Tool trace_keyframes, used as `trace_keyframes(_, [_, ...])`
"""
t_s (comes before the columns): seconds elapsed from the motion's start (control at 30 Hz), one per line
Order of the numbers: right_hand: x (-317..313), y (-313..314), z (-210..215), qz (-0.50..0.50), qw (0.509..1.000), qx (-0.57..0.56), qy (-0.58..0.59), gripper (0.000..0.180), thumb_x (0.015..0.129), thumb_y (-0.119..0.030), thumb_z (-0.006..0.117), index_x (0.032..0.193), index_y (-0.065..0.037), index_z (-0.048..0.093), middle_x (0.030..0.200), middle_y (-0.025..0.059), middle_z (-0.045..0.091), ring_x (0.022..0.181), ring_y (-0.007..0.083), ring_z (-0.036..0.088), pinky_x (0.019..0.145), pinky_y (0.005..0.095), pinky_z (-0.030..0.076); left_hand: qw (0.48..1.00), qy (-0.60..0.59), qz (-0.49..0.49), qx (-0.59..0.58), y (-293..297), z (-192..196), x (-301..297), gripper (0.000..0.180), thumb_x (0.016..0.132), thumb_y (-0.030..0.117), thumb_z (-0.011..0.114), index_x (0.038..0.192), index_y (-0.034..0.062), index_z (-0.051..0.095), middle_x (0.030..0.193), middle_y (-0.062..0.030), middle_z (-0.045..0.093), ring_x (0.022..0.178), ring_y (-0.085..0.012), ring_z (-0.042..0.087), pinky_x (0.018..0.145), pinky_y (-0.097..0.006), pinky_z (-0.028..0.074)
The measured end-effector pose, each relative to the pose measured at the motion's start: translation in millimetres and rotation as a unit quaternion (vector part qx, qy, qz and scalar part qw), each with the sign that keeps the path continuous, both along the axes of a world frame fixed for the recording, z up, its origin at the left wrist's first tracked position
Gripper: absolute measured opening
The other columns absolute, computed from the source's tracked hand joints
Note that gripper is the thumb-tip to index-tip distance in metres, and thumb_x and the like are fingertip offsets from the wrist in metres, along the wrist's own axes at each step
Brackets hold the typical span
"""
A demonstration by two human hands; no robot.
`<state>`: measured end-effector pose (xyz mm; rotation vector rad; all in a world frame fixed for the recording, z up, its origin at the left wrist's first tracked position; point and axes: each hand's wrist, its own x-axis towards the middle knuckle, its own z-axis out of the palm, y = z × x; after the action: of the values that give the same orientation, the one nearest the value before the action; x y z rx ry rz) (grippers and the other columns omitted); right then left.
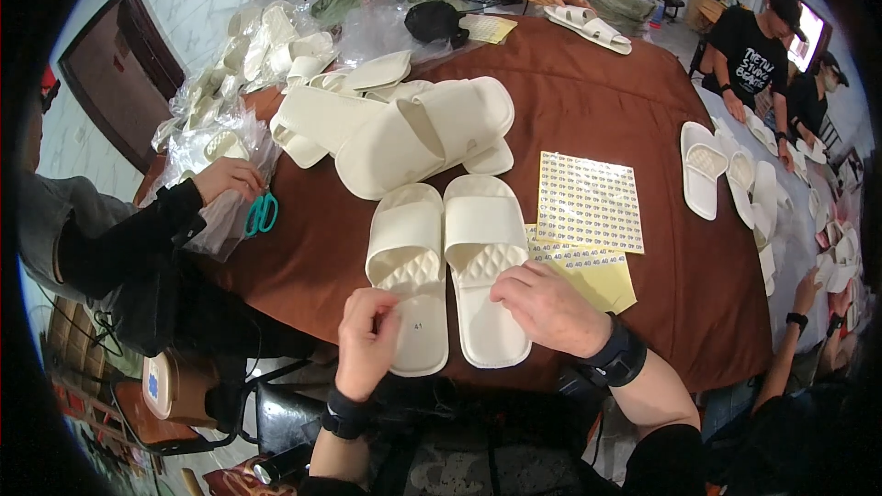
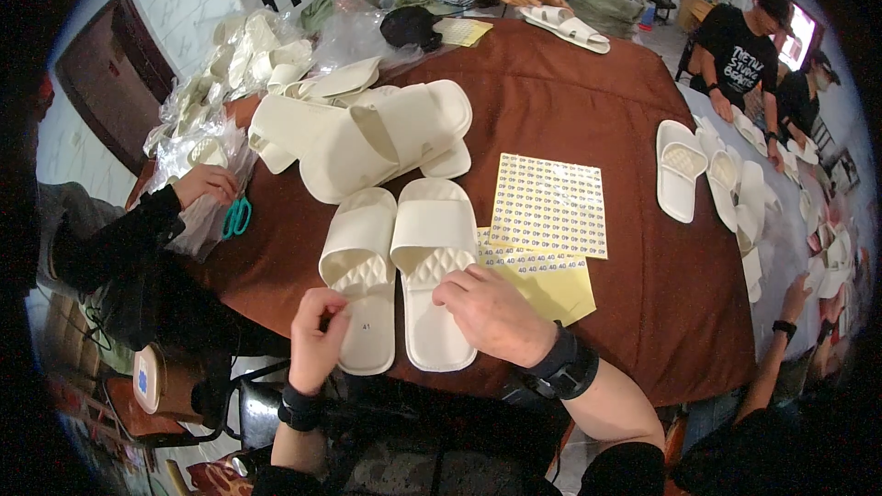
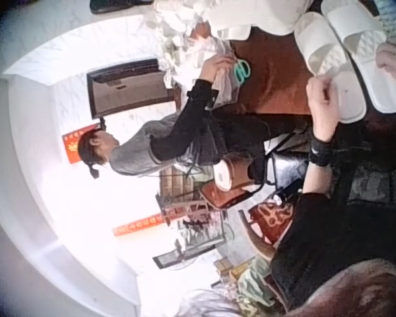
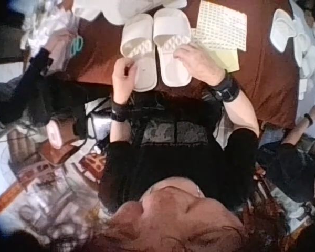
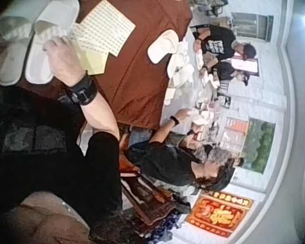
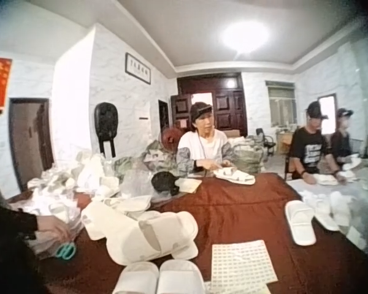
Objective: Applying size stickers to the insoles of white slippers and then packaging them into plastic bags.
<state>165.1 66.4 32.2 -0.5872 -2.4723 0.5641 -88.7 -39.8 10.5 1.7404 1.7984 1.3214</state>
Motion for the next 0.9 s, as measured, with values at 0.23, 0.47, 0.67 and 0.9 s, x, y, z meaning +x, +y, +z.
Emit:
trace_keyframes(0.23, [-3.1, 5.7, -0.5, -0.112, 0.989, 0.012, 0.098, 0.015, 0.08, 0.002, 0.058, 0.095, -0.002, 0.06, 0.099, 0.0124, 0.055, 0.095, 0.032, 0.054, 0.083, 0.0404, 0.045, 0.994, -0.068, 0.084, -0.023, 10.4, -0.6, -24.2, 0.02, 0.083, -0.003, 0.063, 0.102, -0.0002, 0.058, 0.089, -0.0061, 0.058, 0.073, -0.0132, 0.056, 0.066, -0.027, 0.048])
trace_keyframes(0.47, [1.6, 10.9, -2.0, -0.168, 0.98, 0.01, 0.107, 0.021, 0.081, 0.003, 0.059, 0.101, -0.002, 0.063, 0.103, 0.0165, 0.052, 0.098, 0.034, 0.054, 0.087, 0.04, 0.045, 0.978, 0.202, 0.041, -0.017, 42.2, 6.2, -39.8, 0.01, 0.081, 0.003, 0.061, 0.084, -0.0028, 0.054, 0.082, -0.0188, 0.054, 0.071, -0.0382, 0.056, 0.062, -0.043, 0.047])
trace_keyframes(0.67, [6.9, 16.7, -21.8, -0.174, 0.973, 0.148, -0.037, 0.026, 0.088, -0.012, 0.056, 0.11, 0.0, 0.058, 0.103, 0.0165, 0.055, 0.101, 0.0333, 0.053, 0.09, 0.0432, 0.043, 0.984, 0.173, 0.033, 0.004, 40.8, 8.6, -25.3, 0.015, 0.08, 0.004, 0.058, 0.073, -0.0027, 0.046, 0.071, -0.0224, 0.051, 0.067, -0.0436, 0.051, 0.058, -0.047, 0.041])
trace_keyframes(0.9, [2.1, 14.5, -6.9, -0.204, 0.978, 0.04, 0.025, 0.027, 0.091, -0.012, 0.057, 0.115, -0.001, 0.053, 0.113, 0.0237, 0.052, 0.101, 0.0391, 0.054, 0.088, 0.0456, 0.045, 0.984, -0.163, 0.056, -0.045, 23.0, -8.1, -25.5, 0.012, 0.081, -0.007, 0.053, 0.084, 0.0026, 0.047, 0.074, -0.0029, 0.051, 0.069, -0.0103, 0.052, 0.06, -0.028, 0.043])
